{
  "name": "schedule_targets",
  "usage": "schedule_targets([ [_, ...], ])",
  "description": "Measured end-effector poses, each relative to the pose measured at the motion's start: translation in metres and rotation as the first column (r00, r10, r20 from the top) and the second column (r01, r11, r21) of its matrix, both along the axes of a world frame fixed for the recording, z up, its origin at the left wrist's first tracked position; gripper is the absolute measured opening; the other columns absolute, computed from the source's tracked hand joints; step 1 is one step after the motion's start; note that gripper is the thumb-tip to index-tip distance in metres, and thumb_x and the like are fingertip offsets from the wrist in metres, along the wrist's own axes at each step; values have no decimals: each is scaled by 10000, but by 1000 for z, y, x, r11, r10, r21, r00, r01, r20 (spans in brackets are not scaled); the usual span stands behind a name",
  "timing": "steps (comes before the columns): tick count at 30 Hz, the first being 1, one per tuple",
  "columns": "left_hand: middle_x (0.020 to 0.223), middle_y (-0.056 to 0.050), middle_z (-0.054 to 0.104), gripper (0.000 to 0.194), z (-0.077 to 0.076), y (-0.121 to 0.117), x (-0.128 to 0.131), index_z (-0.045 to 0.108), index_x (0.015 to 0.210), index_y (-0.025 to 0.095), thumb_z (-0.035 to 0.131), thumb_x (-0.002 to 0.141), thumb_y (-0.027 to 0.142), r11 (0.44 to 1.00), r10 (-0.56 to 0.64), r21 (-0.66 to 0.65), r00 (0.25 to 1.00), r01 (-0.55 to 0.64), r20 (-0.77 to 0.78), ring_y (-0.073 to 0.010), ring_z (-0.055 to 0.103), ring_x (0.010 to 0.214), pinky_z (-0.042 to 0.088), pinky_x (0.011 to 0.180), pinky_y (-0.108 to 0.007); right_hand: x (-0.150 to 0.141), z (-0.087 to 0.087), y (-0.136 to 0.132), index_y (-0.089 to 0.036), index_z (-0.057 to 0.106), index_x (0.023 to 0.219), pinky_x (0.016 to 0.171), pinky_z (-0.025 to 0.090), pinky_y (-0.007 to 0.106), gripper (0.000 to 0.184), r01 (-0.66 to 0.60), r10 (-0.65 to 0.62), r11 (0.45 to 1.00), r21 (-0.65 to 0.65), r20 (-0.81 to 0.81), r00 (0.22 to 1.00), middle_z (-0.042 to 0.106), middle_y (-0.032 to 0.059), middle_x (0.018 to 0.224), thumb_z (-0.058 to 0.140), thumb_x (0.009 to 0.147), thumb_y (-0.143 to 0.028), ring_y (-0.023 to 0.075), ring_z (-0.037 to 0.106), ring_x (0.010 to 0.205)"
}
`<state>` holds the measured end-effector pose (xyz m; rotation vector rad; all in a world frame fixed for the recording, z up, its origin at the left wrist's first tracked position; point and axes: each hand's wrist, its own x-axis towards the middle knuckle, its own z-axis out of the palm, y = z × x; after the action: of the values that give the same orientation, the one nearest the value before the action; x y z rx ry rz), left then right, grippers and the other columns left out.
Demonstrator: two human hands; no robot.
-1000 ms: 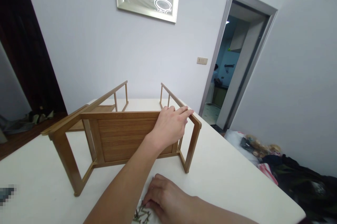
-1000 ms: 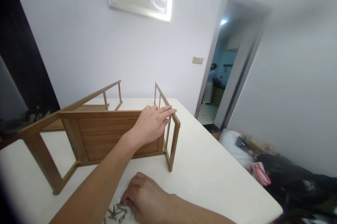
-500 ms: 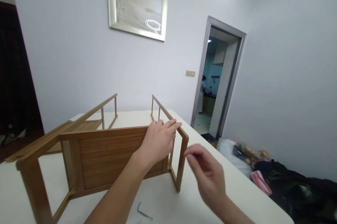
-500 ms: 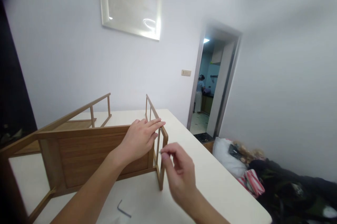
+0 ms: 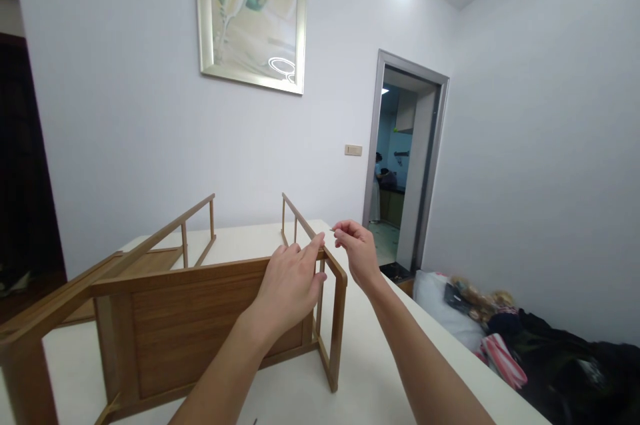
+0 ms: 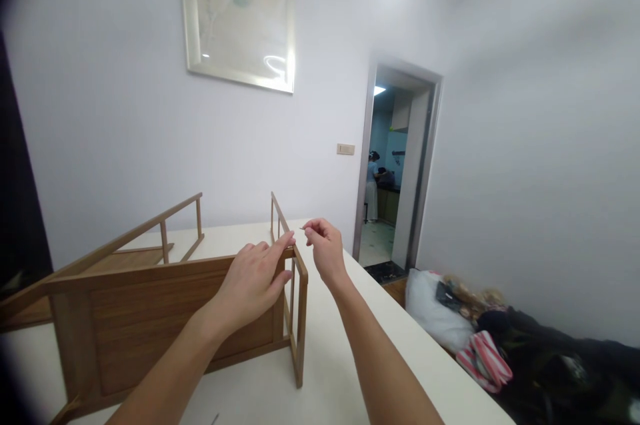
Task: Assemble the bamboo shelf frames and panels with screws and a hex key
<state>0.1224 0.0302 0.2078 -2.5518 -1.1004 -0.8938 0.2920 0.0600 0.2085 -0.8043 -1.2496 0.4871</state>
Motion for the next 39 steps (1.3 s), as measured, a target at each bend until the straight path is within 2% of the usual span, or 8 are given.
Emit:
schedule_targets([
  [3, 1102, -92, 687, 544, 0, 0, 0, 349, 1444, 182, 478, 922, 261, 1000, -6, -6, 1000, 6, 6, -247, 588, 970, 390, 882, -392, -1, -8, 4, -178, 622, 662, 565, 387, 260, 63, -75, 71, 996, -57, -70, 995, 547, -31, 626, 632, 670, -239, 105, 458, 558],
  [8, 1028, -92, 695, 533, 0, 0, 1, 374, 1434, 164, 477, 919, 255, 1000, 3, 2, 1000, -3, 10, -256, 586, 950, 395, 859, -395, 3, -24, 1, -181, 621, 689, 576, 395, 267, 113, -69, 60, 996, -63, -143, 988, 545, -37, 647, 663, 672, -284, 104, 451, 560],
  [17, 1061, -93, 694, 452, -2, 2, 1, 456, 1377, 194, 469, 932, 268, 1000, 13, 17, 1000, -14, 14, -249, 593, 967, 400, 872, -390, -9, -29, -11, -198, 591, 784, 634, 406, 270, 220, 32, -29, 997, -73, 38, 999, 568, -25, 703, 634, 791, -414, 143, 497, 655],
  [24, 993, -90, 700, 438, -2, 1, 3, 476, 1364, 186, 463, 932, 255, 999, 26, 28, 999, -27, 27, -247, 592, 922, 412, 852, -389, -8, -38, -17, -203, 574, 792, 637, 408, 275, 233, 67, -61, 995, -68, 77, 995, 552, -18, 705, 597, 823, -433, 154, 487, 667],
  [29, 990, -90, 700, 437, -2, 1, 4, 479, 1362, 189, 469, 931, 260, 999, 34, 27, 999, -34, 27, -249, 591, 915, 409, 849, -391, -9, -40, -17, -198, 589, 822, 649, 423, 275, 234, 47, -44, 998, -51, 72, 996, 569, -13, 730, 600, 834, -431, 151, 501, 680],
  [33, 1002, -96, 699, 435, -1, -1, 5, 478, 1362, 179, 461, 936, 265, 999, 39, 21, 999, -39, 16, -252, 593, 924, 411, 851, -396, -11, -39, -17, -199, 623, 840, 712, 472, 307, 240, 12, -10, 999, -30, 60, 998, 634, 14, 785, 625, 823, -438, 173, 565, 733],
  [36, 1004, -92, 702, 433, 0, 0, 5, 480, 1360, 191, 467, 934, 266, 999, 46, 19, 999, -46, 13, -250, 596, 933, 408, 860, -391, -13, -38, -18, -198, 662, 867, 793, 502, 347, 256, -25, 25, 1000, -14, 10, 1000, 693, 40, 855, 682, 788, -441, 197, 626, 805],
  [39, 1005, -91, 705, 439, 0, 0, 5, 475, 1363, 193, 471, 932, 273, 999, 51, 19, 999, -51, 9, -251, 597, 938, 406, 862, -391, -13, -37, -19, -196, 669, 905, 781, 520, 350, 290, 1, -3, 1000, -21, -86, 996, 709, 38, 844, 750, 743, -422, 193, 648, 789],
])
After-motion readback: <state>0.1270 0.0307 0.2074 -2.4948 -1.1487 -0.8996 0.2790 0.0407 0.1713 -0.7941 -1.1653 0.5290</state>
